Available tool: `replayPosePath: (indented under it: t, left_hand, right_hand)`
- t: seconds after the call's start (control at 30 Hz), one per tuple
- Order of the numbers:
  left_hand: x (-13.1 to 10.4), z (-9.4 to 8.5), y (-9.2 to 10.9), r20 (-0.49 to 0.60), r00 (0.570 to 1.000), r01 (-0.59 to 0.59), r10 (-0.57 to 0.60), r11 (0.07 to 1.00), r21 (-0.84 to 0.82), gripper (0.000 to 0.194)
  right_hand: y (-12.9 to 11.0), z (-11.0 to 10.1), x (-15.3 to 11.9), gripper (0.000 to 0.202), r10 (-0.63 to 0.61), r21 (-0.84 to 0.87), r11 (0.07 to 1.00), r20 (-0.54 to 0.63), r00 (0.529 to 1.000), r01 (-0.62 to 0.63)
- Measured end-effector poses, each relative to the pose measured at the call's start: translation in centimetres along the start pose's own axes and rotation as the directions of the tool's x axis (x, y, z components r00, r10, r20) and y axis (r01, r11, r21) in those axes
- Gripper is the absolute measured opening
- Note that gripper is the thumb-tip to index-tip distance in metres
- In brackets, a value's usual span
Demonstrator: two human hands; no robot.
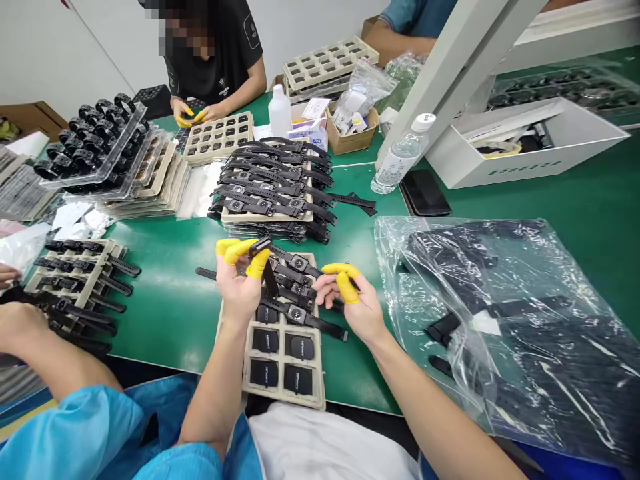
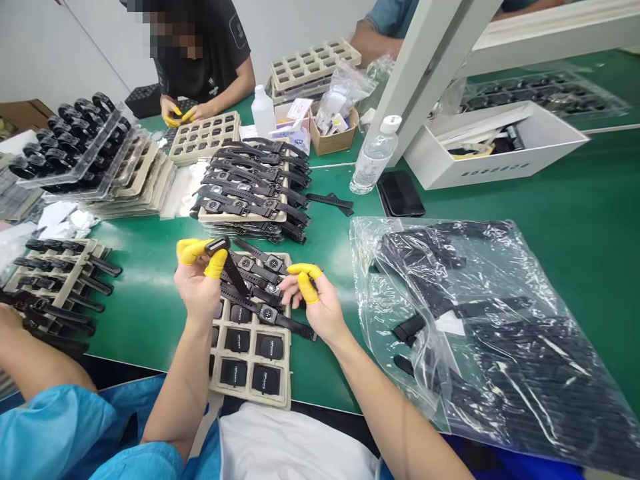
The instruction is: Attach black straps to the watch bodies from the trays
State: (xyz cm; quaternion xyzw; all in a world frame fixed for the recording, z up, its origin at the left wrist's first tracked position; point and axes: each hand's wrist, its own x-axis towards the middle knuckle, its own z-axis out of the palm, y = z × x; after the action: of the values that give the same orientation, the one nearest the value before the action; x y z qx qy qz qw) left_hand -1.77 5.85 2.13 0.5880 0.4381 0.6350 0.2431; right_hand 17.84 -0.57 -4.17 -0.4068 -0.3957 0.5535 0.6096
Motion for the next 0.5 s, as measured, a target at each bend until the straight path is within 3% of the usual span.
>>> replayPosePath:
  t: [0.07,0.13,0.2,0.33,0.4,0.5]
  left_hand:
    - [-0.5,0.8,0.0,-0.019,0.979,0.198,-0.204,0.964,-0.178,0.037]
    - [-1.1,1.7,0.1,0.074,0.921,0.387,-0.384,0.870,-0.304,0.047]
    - [-1.8,2.5,0.4,0.206,0.849,0.528,-0.486,0.782,-0.332,0.052]
    - [-2.9,3.7,1.1,0.504,0.639,0.757,-0.582,0.592,-0.277,0.053]
    - [-3.4,4.1,1.1,0.592,0.548,0.814,-0.590,0.540,-0.215,0.054]
    - [-3.9,4.3,0.5,0.652,0.503,0.802,-0.567,0.588,-0.106,0.051]
  right_hand:
    - [0.1,0.7,-0.6,0.040,-0.032,-0.003,0.999,0.015,0.999,0.032]
    - [0.1,1.3,-1.1,0.037,-0.084,-0.012,0.996,0.011,0.996,0.084]
    - [0.0,1.6,-1.4,0.035,-0.130,-0.042,0.991,-0.011,0.991,0.130]
    - [0.0,1.4,-1.1,0.035,-0.134,-0.095,0.987,-0.068,0.989,0.128]
    - [0.0,1.2,-0.8,0.036,-0.086,-0.070,0.994,-0.090,0.992,0.080]
    - [0.0,0.8,-0.4,0.041,-0.011,-0.002,1.000,-0.102,0.995,0.011]
